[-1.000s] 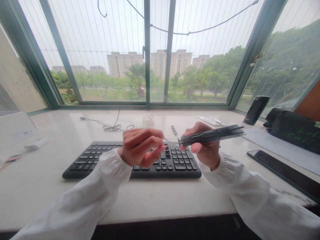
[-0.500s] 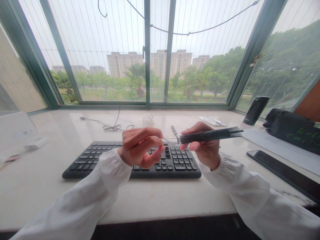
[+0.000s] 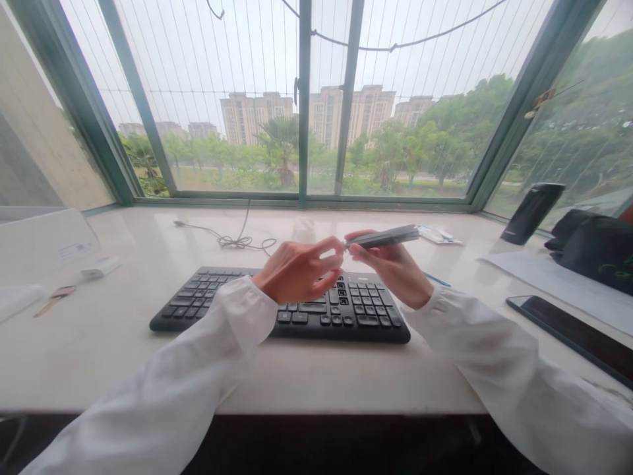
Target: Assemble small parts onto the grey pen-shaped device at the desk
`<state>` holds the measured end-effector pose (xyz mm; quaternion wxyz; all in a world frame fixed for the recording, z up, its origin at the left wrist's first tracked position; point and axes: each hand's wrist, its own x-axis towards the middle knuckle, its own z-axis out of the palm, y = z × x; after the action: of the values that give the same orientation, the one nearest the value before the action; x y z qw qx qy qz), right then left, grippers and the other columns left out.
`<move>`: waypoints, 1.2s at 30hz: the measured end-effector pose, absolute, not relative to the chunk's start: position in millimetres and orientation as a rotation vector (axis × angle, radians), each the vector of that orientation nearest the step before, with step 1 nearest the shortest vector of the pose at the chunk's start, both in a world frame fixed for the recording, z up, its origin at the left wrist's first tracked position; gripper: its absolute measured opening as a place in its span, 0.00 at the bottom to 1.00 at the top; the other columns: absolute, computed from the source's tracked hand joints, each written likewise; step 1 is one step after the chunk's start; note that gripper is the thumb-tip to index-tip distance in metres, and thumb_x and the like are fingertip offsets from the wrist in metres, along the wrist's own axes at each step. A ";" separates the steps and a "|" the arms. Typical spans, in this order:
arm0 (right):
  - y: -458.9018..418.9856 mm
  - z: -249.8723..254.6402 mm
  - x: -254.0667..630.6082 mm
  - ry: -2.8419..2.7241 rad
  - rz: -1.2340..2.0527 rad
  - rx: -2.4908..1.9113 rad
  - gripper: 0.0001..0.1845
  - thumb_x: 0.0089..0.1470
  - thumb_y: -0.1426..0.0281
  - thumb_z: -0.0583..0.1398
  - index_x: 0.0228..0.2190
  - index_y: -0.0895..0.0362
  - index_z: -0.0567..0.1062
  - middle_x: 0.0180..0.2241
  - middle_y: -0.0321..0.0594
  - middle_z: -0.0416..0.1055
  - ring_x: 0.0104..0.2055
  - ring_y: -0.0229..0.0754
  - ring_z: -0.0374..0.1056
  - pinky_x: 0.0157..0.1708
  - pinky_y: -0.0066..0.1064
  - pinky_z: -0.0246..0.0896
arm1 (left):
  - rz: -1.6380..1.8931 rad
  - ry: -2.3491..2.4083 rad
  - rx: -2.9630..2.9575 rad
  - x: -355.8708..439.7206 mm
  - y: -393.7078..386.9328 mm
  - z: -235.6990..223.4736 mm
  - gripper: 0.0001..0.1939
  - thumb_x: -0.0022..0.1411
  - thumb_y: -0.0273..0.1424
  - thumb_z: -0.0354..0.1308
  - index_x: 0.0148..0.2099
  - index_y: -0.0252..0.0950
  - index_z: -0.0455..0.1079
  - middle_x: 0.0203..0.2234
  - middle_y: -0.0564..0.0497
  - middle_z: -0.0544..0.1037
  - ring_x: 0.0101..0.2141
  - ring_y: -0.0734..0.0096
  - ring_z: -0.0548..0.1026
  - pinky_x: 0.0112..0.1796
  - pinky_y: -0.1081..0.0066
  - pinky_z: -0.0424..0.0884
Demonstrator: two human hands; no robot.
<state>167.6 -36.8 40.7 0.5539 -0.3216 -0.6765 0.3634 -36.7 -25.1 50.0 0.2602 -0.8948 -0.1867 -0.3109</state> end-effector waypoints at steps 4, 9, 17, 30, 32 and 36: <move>-29.0 31.3 170.3 -1.646 0.934 -0.807 0.20 0.45 0.59 0.68 0.38 0.58 0.74 0.33 0.37 0.74 0.38 0.41 0.72 0.42 0.37 0.69 | -0.642 -0.584 -2.492 -37.4 -20.3 46.0 0.11 0.65 0.35 0.51 0.41 0.39 0.73 0.48 0.51 0.71 0.23 0.83 0.70 0.22 0.75 0.62; -19.6 23.8 171.4 -1.589 1.027 -0.829 0.23 0.41 0.60 0.70 0.36 0.59 0.73 0.31 0.38 0.76 0.35 0.40 0.74 0.42 0.39 0.71 | -0.574 -0.643 -2.527 -41.0 -11.9 40.9 0.10 0.65 0.36 0.52 0.41 0.43 0.75 0.47 0.54 0.72 0.24 0.81 0.72 0.23 0.74 0.63; -13.8 20.8 172.3 -1.694 1.014 -0.882 0.24 0.42 0.55 0.68 0.35 0.61 0.75 0.31 0.40 0.75 0.35 0.40 0.71 0.41 0.38 0.69 | -0.645 -0.641 -2.541 -42.7 -6.4 38.7 0.10 0.65 0.36 0.53 0.39 0.43 0.76 0.36 0.54 0.77 0.23 0.79 0.72 0.23 0.75 0.62; -0.5 9.1 184.6 -1.958 0.747 -0.833 0.18 0.45 0.61 0.67 0.34 0.59 0.73 0.33 0.40 0.73 0.35 0.40 0.70 0.35 0.32 0.69 | -0.622 -0.918 -2.637 -39.0 -7.2 38.3 0.12 0.63 0.40 0.56 0.46 0.45 0.73 0.37 0.54 0.79 0.34 0.69 0.77 0.29 0.73 0.64; -0.3 9.5 186.8 -2.013 0.692 -0.837 0.17 0.47 0.60 0.67 0.34 0.59 0.73 0.33 0.41 0.74 0.35 0.41 0.71 0.34 0.32 0.69 | -0.580 -0.976 -2.645 -39.9 -5.9 37.5 0.14 0.62 0.42 0.56 0.47 0.44 0.73 0.38 0.53 0.79 0.35 0.67 0.77 0.31 0.72 0.66; -1.5 11.3 190.0 -2.124 0.598 -0.830 0.15 0.50 0.61 0.65 0.34 0.58 0.73 0.34 0.42 0.74 0.36 0.41 0.72 0.36 0.33 0.70 | -0.478 -1.020 -2.679 -41.4 -2.0 33.5 0.16 0.61 0.44 0.56 0.48 0.44 0.72 0.40 0.52 0.78 0.37 0.64 0.77 0.33 0.69 0.68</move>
<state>190.0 -1.5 11.3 0.3822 -0.3253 -0.8325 0.2345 -41.4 -2.0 33.5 0.1175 -0.9154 -0.3486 -0.1633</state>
